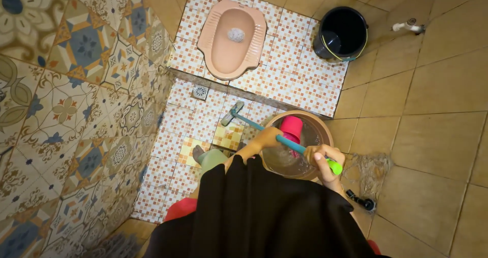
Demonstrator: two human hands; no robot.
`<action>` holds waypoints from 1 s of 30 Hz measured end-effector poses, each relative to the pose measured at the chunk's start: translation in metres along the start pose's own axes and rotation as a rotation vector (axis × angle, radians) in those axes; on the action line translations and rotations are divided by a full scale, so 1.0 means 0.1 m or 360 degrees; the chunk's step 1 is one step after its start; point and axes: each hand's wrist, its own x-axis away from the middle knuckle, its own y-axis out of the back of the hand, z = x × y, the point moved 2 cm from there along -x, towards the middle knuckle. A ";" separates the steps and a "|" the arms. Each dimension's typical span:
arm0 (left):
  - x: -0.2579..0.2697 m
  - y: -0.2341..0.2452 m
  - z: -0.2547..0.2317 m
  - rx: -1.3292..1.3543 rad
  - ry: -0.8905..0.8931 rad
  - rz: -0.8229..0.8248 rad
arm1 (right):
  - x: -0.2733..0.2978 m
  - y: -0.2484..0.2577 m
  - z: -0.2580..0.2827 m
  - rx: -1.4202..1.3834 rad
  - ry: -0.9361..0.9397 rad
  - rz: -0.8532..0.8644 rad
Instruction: Cleaning the floor and toilet area of a bathroom using a squeegee and water.
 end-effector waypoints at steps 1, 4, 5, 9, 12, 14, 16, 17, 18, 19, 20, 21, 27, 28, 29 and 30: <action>0.02 0.01 0.01 0.0020 0.0026 -0.0027 | 0.02 -0.01 0.01 -0.0136 -0.0010 -0.0070; 0.21 0.07 0.36 -0.0100 0.0080 -0.0138 | 0.04 -0.07 -0.35 -0.0168 0.0053 -0.0032; 0.34 0.12 0.55 -0.0241 0.0127 -0.0224 | 0.04 -0.12 -0.55 -0.0079 0.0113 0.0081; 0.83 0.63 0.96 -0.0315 0.0350 -0.0239 | 0.13 -0.52 -1.17 -0.0056 -0.0324 0.0174; 0.75 0.66 0.98 -0.0395 0.0422 -0.0080 | 0.04 -0.58 -0.99 -0.0342 -0.0045 0.0310; 0.59 0.51 0.84 -0.0362 0.0123 0.0058 | 0.08 -0.33 -0.80 0.0306 -0.0290 0.0097; 0.28 0.19 0.43 -0.0211 0.0072 0.0070 | 0.09 -0.05 -0.37 0.0234 -0.0227 0.0000; 0.11 0.03 0.23 -0.0055 0.0023 0.0075 | 0.08 0.09 -0.15 0.0165 -0.0167 -0.0089; 0.06 -0.02 0.10 -0.0062 0.0017 0.0076 | 0.08 0.12 -0.10 0.0165 -0.0159 -0.0094; 0.00 -0.08 -0.03 0.0045 -0.0005 0.0064 | 0.08 0.15 -0.05 0.0008 -0.0106 -0.0134; -0.05 -0.13 -0.16 0.0152 -0.0028 0.0052 | 0.07 0.19 0.00 -0.0149 -0.0053 -0.0173; -0.03 -0.11 -0.14 0.0146 -0.0032 0.0049 | 0.07 0.16 -0.04 -0.0150 -0.0045 -0.0171; 0.32 0.44 0.43 -0.0056 0.0048 -0.0214 | -0.12 -0.22 -0.59 -0.0069 0.0099 -0.0038; 0.41 0.56 0.62 -0.0143 0.0146 -0.0210 | -0.15 -0.33 -0.75 -0.0099 0.0092 -0.0001; 0.45 0.64 0.79 -0.0220 0.0235 -0.0202 | -0.16 -0.41 -0.89 -0.0115 0.0083 0.0029; 0.47 0.71 0.83 -0.0220 0.0227 -0.0196 | -0.20 -0.47 -0.85 -0.0111 0.0085 0.0021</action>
